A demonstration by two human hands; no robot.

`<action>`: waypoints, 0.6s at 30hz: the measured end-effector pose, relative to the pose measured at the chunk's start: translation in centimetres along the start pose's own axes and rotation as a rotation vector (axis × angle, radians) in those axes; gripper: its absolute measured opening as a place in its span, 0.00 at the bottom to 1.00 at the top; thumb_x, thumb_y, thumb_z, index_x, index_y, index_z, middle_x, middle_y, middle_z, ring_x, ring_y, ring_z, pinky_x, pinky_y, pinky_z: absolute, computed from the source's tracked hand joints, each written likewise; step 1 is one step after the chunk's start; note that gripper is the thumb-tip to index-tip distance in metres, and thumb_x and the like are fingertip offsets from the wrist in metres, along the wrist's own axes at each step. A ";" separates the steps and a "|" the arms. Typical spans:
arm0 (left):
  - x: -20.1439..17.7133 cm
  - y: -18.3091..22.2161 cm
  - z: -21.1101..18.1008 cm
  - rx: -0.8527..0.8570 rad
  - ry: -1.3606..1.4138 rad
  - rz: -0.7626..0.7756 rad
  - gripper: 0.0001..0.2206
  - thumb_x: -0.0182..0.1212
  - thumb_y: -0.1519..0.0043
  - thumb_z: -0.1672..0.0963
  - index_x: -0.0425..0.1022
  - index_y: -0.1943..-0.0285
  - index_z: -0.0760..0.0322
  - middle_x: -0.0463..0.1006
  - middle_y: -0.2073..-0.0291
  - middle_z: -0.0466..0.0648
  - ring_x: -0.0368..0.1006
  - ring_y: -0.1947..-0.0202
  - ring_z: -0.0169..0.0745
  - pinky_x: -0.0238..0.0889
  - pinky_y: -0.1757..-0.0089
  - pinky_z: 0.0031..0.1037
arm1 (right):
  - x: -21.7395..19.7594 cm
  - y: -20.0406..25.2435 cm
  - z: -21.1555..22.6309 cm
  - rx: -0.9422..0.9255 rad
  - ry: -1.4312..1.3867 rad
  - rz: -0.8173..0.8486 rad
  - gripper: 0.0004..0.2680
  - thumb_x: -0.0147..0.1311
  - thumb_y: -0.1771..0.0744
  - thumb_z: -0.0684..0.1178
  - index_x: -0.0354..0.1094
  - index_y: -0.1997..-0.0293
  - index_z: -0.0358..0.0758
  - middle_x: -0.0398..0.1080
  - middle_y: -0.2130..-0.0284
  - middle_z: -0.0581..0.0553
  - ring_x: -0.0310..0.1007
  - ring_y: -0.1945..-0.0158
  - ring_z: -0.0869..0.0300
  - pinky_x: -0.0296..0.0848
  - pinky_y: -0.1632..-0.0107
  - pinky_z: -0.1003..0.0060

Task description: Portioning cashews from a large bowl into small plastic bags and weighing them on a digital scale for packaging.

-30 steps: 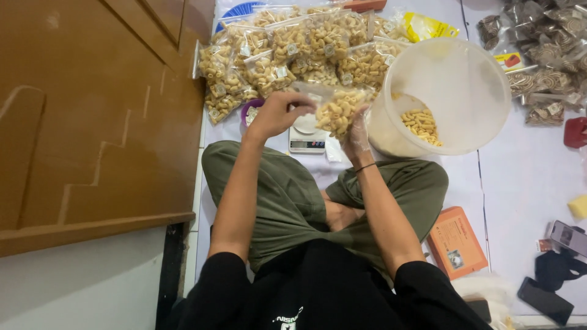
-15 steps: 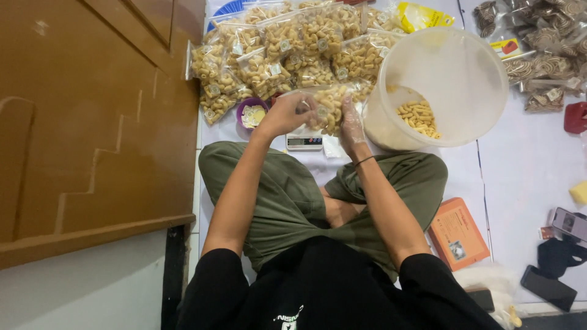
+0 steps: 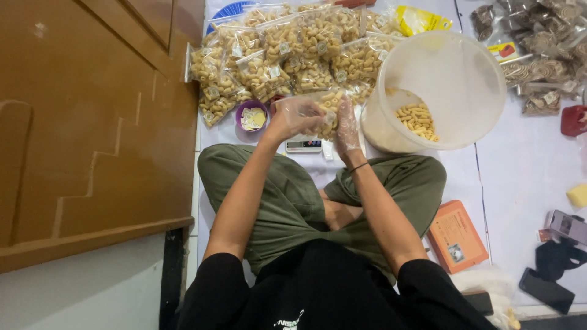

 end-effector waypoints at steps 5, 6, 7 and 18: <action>0.7 1.1 -2.8 0.085 -0.286 0.020 0.09 0.69 0.44 0.52 0.86 0.56 0.52 0.85 0.65 0.51 0.81 0.60 0.48 0.74 0.54 0.33 | -1.5 -4.5 -9.9 0.057 -0.394 0.041 0.22 0.46 0.28 0.65 0.55 0.27 0.47 0.61 0.34 0.36 0.65 0.36 0.45 0.63 0.35 0.46; 0.9 1.3 -3.2 0.108 -0.370 0.050 0.08 0.69 0.43 0.50 0.86 0.58 0.48 0.85 0.66 0.49 0.80 0.58 0.49 0.73 0.52 0.33 | -0.7 -4.1 -10.2 0.142 -0.628 0.047 0.20 0.53 0.30 0.64 0.61 0.32 0.51 0.71 0.41 0.37 0.79 0.47 0.45 0.81 0.46 0.48; 0.6 1.2 -3.8 0.108 -0.368 0.051 0.08 0.69 0.43 0.50 0.86 0.58 0.48 0.85 0.66 0.49 0.80 0.58 0.49 0.73 0.52 0.33 | -1.1 -4.3 -10.5 0.143 -0.626 0.045 0.20 0.53 0.30 0.64 0.61 0.32 0.51 0.71 0.41 0.37 0.79 0.47 0.45 0.81 0.46 0.48; -7.9 3.9 -8.1 0.812 0.457 -0.293 0.28 0.46 0.30 0.44 0.74 0.46 0.76 0.80 0.67 0.61 0.80 0.63 0.45 0.76 0.57 0.32 | 0.0 -3.7 -9.6 0.405 -1.074 0.113 0.20 0.54 0.32 0.64 0.71 0.41 0.41 0.73 0.43 0.39 0.75 0.40 0.48 0.76 0.38 0.50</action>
Point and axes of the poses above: each hand's wrist, its own y-axis away from the middle knuckle, its own x-axis out of the palm, z = x × y, the point moved 9 cm from there along -y, towards the middle knuckle
